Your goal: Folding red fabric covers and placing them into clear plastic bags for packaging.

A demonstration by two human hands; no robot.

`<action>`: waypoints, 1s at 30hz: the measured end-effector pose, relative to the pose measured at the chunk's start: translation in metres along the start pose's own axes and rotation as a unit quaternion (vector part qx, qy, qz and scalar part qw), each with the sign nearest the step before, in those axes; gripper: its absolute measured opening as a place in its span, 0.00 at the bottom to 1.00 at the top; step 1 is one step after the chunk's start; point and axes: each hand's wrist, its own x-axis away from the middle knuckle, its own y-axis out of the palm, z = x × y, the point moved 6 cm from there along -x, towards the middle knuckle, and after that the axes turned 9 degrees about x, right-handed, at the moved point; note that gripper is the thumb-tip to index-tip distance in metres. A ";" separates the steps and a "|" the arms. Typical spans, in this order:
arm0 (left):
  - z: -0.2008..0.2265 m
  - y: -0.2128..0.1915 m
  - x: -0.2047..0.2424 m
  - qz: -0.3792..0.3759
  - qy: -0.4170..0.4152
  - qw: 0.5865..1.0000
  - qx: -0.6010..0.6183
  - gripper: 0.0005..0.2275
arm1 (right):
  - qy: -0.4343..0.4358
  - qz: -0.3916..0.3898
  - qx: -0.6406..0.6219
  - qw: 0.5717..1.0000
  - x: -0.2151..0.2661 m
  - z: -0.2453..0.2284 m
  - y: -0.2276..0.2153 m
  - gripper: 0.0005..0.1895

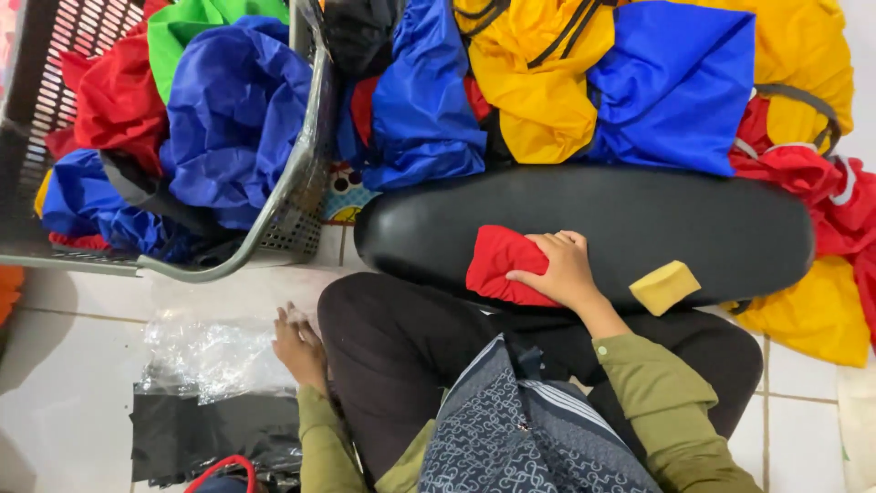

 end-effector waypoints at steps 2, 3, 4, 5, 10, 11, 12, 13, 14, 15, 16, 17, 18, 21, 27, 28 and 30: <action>0.057 -0.045 -0.039 -0.041 -0.030 0.994 0.097 0.11 | 0.016 -0.032 -0.003 0.999 -0.003 -0.004 -0.007 0.42; 0.085 -0.065 -0.055 -0.079 -0.061 0.976 0.192 0.13 | 0.030 -0.063 -0.005 0.998 -0.004 -0.004 -0.008 0.44; 0.120 -0.089 -0.067 -0.080 -0.066 0.976 0.192 0.13 | 0.029 -0.068 -0.002 0.997 -0.004 -0.008 -0.016 0.44; 0.160 -0.108 -0.081 -0.134 -0.039 0.967 0.216 0.13 | 0.052 -0.105 0.004 0.993 -0.005 -0.009 -0.019 0.44; 0.323 -0.139 -0.096 -0.233 0.148 0.903 0.330 0.15 | 0.103 -0.158 0.036 0.981 0.004 -0.002 -0.031 0.41; 0.348 -0.125 -0.089 -0.258 0.204 0.889 0.319 0.18 | 0.099 -0.134 0.033 0.985 0.007 0.005 -0.033 0.38; 0.374 -0.111 -0.081 -0.282 0.258 0.871 0.307 0.21 | 0.095 -0.110 0.030 0.989 0.009 0.012 -0.036 0.35; 0.392 -0.098 -0.080 -0.281 0.263 0.868 0.313 0.21 | 0.099 -0.104 0.034 0.989 0.010 0.024 -0.034 0.35; 0.411 -0.083 -0.077 -0.285 0.288 0.869 0.283 0.22 | 0.126 -0.068 0.002 0.990 0.011 0.039 -0.036 0.34; 0.431 -0.067 -0.071 -0.291 0.312 0.868 0.256 0.23 | 0.154 -0.033 -0.028 0.987 0.016 0.056 -0.038 0.32; 0.439 -0.041 -0.074 -0.292 0.315 0.864 0.264 0.23 | 0.161 -0.030 -0.022 0.986 0.015 0.069 -0.040 0.32; 0.445 -0.018 -0.075 -0.268 0.322 0.877 0.234 0.25 | 0.180 0.005 -0.038 0.983 0.019 0.081 -0.043 0.33; 0.451 0.004 -0.076 -0.244 0.330 0.889 0.204 0.27 | 0.198 0.040 -0.054 0.978 0.022 0.094 -0.046 0.34; 0.442 0.076 -0.073 -0.276 0.289 0.903 0.155 0.31 | 0.260 0.096 -0.120 0.953 0.022 0.084 -0.073 0.31; 0.437 0.091 -0.074 -0.281 0.251 0.911 0.167 0.28 | 0.293 0.062 -0.145 0.943 0.002 0.078 -0.087 0.41; 0.432 0.082 -0.078 -0.288 0.249 0.910 0.164 0.28 | 0.298 0.056 -0.147 0.942 -0.001 0.073 -0.091 0.41; 0.434 0.063 -0.081 -0.314 0.315 0.874 0.195 0.24 | 0.294 0.031 -0.153 0.943 -0.006 0.063 -0.102 0.46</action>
